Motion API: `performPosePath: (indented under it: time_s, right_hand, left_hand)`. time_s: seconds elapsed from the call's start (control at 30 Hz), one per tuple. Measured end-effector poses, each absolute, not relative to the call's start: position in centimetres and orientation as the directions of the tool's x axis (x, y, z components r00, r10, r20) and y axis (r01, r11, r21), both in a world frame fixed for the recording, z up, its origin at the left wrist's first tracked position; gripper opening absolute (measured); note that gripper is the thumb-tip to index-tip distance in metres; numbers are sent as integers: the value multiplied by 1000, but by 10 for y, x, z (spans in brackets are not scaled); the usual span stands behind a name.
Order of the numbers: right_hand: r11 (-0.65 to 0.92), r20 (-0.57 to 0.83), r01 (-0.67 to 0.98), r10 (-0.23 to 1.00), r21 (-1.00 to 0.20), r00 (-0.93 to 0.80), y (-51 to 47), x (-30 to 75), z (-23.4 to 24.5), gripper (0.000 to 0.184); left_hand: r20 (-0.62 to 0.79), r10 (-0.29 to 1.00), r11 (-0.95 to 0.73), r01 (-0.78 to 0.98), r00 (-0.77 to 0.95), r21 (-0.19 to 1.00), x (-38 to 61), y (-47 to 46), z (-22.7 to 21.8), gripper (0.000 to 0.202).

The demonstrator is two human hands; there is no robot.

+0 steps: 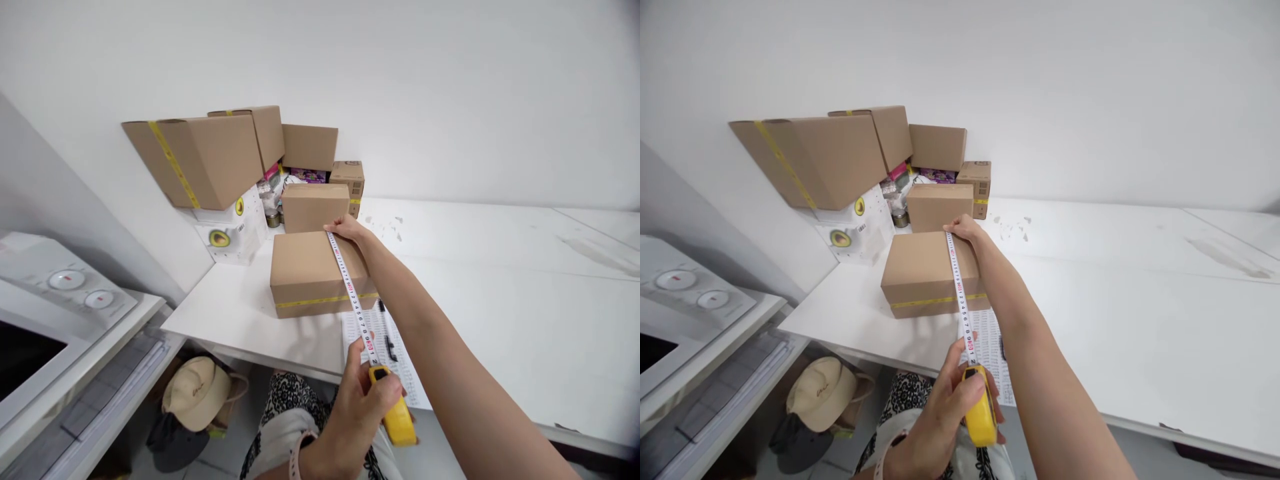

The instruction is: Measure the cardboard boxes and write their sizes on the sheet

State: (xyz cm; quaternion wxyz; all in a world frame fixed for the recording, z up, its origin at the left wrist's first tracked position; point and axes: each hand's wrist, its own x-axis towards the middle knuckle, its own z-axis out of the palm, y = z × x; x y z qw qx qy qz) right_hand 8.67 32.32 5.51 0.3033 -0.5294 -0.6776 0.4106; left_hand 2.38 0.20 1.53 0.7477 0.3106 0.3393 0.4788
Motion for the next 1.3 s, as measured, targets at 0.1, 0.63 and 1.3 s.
performPosePath:
  time_s: [0.1,0.63,1.3]
  right_hand:
    - [91,-36,474,967,-876,-253,321,88,57,38]
    - [296,256,128,930,-946,-263,298,102,98,36]
    - [179,149,217,977,-960,-150,167,184,-35,53]
  left_hand:
    - [-217,922,361,-507,322,782,22,2,16,69]
    - [-281,950,311,-378,135,872,-8,28,10,45]
    - [4,949,-58,-163,-314,985,-130,63,-23,47]
